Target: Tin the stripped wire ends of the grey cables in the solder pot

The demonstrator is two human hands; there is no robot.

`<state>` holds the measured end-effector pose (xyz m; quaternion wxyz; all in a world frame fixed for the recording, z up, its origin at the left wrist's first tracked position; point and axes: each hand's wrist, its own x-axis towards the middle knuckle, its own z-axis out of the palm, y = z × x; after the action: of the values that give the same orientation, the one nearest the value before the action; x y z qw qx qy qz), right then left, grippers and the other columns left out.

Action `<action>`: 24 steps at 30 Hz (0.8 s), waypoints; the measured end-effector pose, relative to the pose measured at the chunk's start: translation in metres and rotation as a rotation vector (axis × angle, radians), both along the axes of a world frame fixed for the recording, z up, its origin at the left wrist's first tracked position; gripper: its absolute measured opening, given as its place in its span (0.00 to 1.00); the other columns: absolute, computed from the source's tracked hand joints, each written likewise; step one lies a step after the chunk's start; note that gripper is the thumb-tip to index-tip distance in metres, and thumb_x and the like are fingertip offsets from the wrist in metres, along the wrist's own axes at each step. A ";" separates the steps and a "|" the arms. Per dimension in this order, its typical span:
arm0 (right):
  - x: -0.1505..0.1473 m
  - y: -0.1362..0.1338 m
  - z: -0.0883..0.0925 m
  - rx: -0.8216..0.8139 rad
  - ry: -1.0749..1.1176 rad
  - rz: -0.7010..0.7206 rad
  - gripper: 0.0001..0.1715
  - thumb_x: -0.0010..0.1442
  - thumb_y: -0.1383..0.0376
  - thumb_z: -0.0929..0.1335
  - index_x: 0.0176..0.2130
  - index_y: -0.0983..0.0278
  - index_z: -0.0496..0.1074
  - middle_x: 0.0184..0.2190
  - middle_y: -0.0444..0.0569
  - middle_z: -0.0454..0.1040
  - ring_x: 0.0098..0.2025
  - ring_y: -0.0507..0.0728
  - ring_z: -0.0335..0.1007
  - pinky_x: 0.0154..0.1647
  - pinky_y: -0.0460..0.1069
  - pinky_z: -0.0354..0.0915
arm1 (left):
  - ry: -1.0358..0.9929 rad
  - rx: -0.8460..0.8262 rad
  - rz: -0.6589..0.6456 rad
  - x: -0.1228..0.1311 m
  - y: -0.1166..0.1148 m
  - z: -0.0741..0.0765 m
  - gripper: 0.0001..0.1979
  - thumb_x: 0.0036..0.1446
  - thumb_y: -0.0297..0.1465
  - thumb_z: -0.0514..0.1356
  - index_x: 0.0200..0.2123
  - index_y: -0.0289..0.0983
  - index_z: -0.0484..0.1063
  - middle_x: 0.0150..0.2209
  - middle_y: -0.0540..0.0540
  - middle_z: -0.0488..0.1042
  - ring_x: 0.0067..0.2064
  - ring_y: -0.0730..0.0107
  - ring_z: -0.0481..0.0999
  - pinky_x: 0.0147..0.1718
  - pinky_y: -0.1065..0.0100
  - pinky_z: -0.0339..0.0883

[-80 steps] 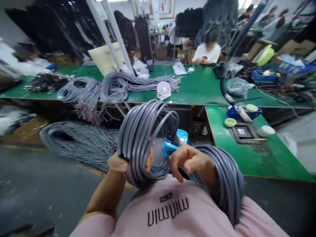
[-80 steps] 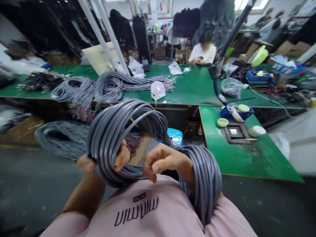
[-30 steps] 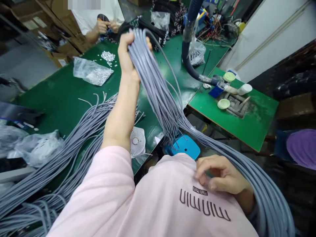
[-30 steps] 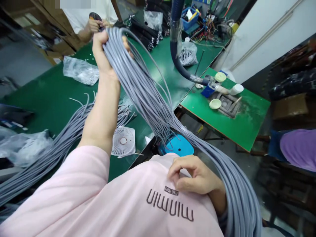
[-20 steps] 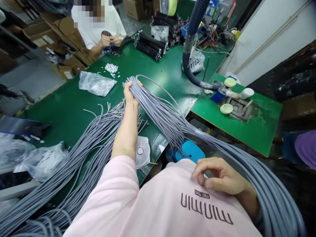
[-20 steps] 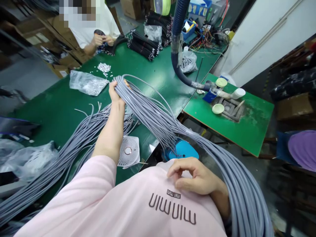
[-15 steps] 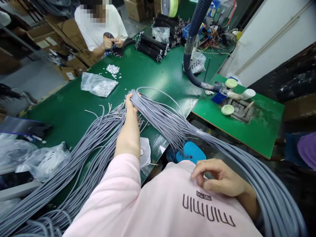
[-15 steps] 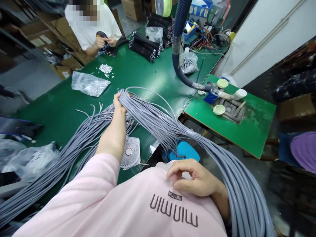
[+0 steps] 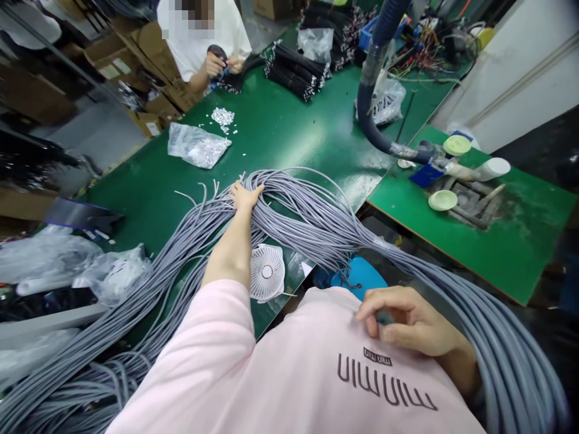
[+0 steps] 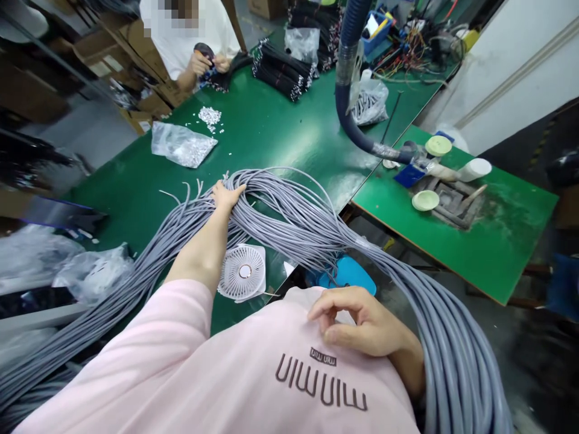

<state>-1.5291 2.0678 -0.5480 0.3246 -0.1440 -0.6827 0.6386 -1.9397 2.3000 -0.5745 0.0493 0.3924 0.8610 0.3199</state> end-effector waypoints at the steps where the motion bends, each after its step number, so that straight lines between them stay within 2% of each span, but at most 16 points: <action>1: 0.000 0.001 0.000 -0.005 0.004 -0.001 0.18 0.58 0.56 0.69 0.41 0.68 0.75 0.26 0.49 0.74 0.29 0.51 0.69 0.32 0.46 0.64 | 0.042 -0.032 0.015 0.000 -0.001 -0.005 0.49 0.42 0.51 0.64 0.62 0.32 0.54 0.65 0.29 0.52 0.66 0.38 0.49 0.60 0.43 0.49; 4: -0.002 0.002 0.001 -0.024 -0.005 0.009 0.19 0.58 0.56 0.69 0.41 0.68 0.75 0.27 0.49 0.74 0.29 0.51 0.69 0.32 0.46 0.64 | 0.117 -0.066 0.050 0.002 -0.004 -0.016 0.43 0.47 0.51 0.60 0.61 0.33 0.56 0.64 0.30 0.54 0.64 0.39 0.52 0.59 0.42 0.51; 6: -0.003 0.004 0.002 -0.028 -0.015 0.026 0.19 0.58 0.56 0.69 0.42 0.68 0.75 0.26 0.49 0.74 0.29 0.51 0.69 0.32 0.46 0.64 | 0.140 -0.086 0.041 0.002 -0.004 -0.018 0.42 0.49 0.51 0.58 0.61 0.33 0.56 0.63 0.29 0.55 0.64 0.40 0.53 0.59 0.41 0.49; 9: -0.004 0.006 0.003 -0.026 -0.018 -0.002 0.17 0.57 0.57 0.70 0.41 0.68 0.75 0.26 0.48 0.74 0.29 0.51 0.68 0.32 0.46 0.63 | 0.181 -0.093 0.004 0.008 -0.004 -0.004 0.40 0.51 0.48 0.58 0.62 0.32 0.54 0.64 0.27 0.53 0.65 0.39 0.50 0.60 0.38 0.45; 11: -0.006 0.010 0.003 -0.054 -0.009 -0.111 0.14 0.57 0.59 0.70 0.39 0.67 0.75 0.26 0.48 0.74 0.28 0.51 0.69 0.31 0.46 0.64 | 0.231 -0.018 -0.103 0.022 -0.009 0.013 0.38 0.51 0.45 0.60 0.61 0.32 0.55 0.64 0.28 0.52 0.66 0.40 0.47 0.61 0.39 0.43; 12: -0.007 0.013 0.004 -0.079 0.001 -0.190 0.13 0.57 0.60 0.70 0.38 0.67 0.75 0.25 0.47 0.74 0.28 0.51 0.69 0.30 0.46 0.64 | 0.234 0.026 -0.217 0.034 -0.015 0.022 0.37 0.51 0.43 0.62 0.60 0.33 0.57 0.64 0.29 0.53 0.66 0.40 0.48 0.62 0.40 0.43; 13: -0.009 0.016 0.005 -0.104 0.018 -0.274 0.11 0.58 0.60 0.70 0.37 0.67 0.74 0.25 0.46 0.74 0.28 0.51 0.70 0.30 0.46 0.64 | 0.200 0.055 -0.391 0.050 -0.024 0.030 0.34 0.50 0.42 0.62 0.58 0.33 0.61 0.63 0.31 0.57 0.66 0.41 0.51 0.62 0.43 0.46; 15: -0.015 0.027 0.011 -0.132 0.067 -0.427 0.09 0.58 0.61 0.69 0.35 0.67 0.73 0.23 0.44 0.74 0.27 0.50 0.70 0.31 0.46 0.66 | -0.045 -0.095 -0.923 0.094 -0.049 0.039 0.28 0.51 0.45 0.61 0.50 0.33 0.70 0.54 0.34 0.70 0.57 0.43 0.66 0.58 0.47 0.57; 17: -0.024 0.041 0.019 -0.085 0.138 -0.492 0.10 0.58 0.62 0.69 0.32 0.67 0.72 0.23 0.43 0.73 0.27 0.49 0.69 0.32 0.45 0.65 | -0.280 -0.434 -1.552 0.150 -0.083 0.036 0.28 0.52 0.47 0.61 0.50 0.34 0.72 0.51 0.40 0.73 0.54 0.46 0.70 0.55 0.51 0.62; 19: -0.036 0.060 0.027 -0.053 0.153 -0.488 0.09 0.57 0.62 0.69 0.32 0.68 0.72 0.23 0.42 0.72 0.27 0.48 0.68 0.31 0.44 0.64 | -0.312 -0.603 -1.847 0.212 -0.118 0.022 0.30 0.43 0.47 0.67 0.48 0.38 0.74 0.50 0.44 0.75 0.51 0.50 0.73 0.52 0.57 0.66; 21: -0.049 0.080 0.033 -0.050 0.144 -0.438 0.09 0.56 0.63 0.69 0.30 0.68 0.71 0.21 0.40 0.70 0.26 0.47 0.66 0.31 0.44 0.64 | -0.380 -0.751 -2.136 0.271 -0.148 0.003 0.35 0.39 0.49 0.69 0.49 0.38 0.73 0.53 0.43 0.73 0.55 0.50 0.70 0.56 0.57 0.63; 23: -0.061 0.095 0.036 -0.039 0.081 -0.373 0.11 0.56 0.63 0.68 0.26 0.68 0.69 0.19 0.40 0.68 0.23 0.46 0.63 0.29 0.43 0.62 | -0.485 -0.913 -2.364 0.320 -0.170 -0.012 0.37 0.36 0.52 0.68 0.48 0.36 0.74 0.52 0.44 0.73 0.57 0.52 0.69 0.58 0.60 0.61; 24: -0.066 0.100 0.037 -0.016 0.037 -0.341 0.12 0.56 0.63 0.69 0.25 0.68 0.69 0.18 0.39 0.68 0.22 0.46 0.62 0.27 0.43 0.61 | -0.502 -1.007 -2.416 0.338 -0.178 -0.017 0.38 0.34 0.54 0.68 0.46 0.35 0.75 0.50 0.45 0.75 0.55 0.53 0.70 0.57 0.61 0.63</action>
<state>-1.5953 2.1676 -0.5113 0.4396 -0.2485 -0.6371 0.5823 -1.6015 2.1221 -0.5913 0.5951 0.7744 -0.0338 -0.2122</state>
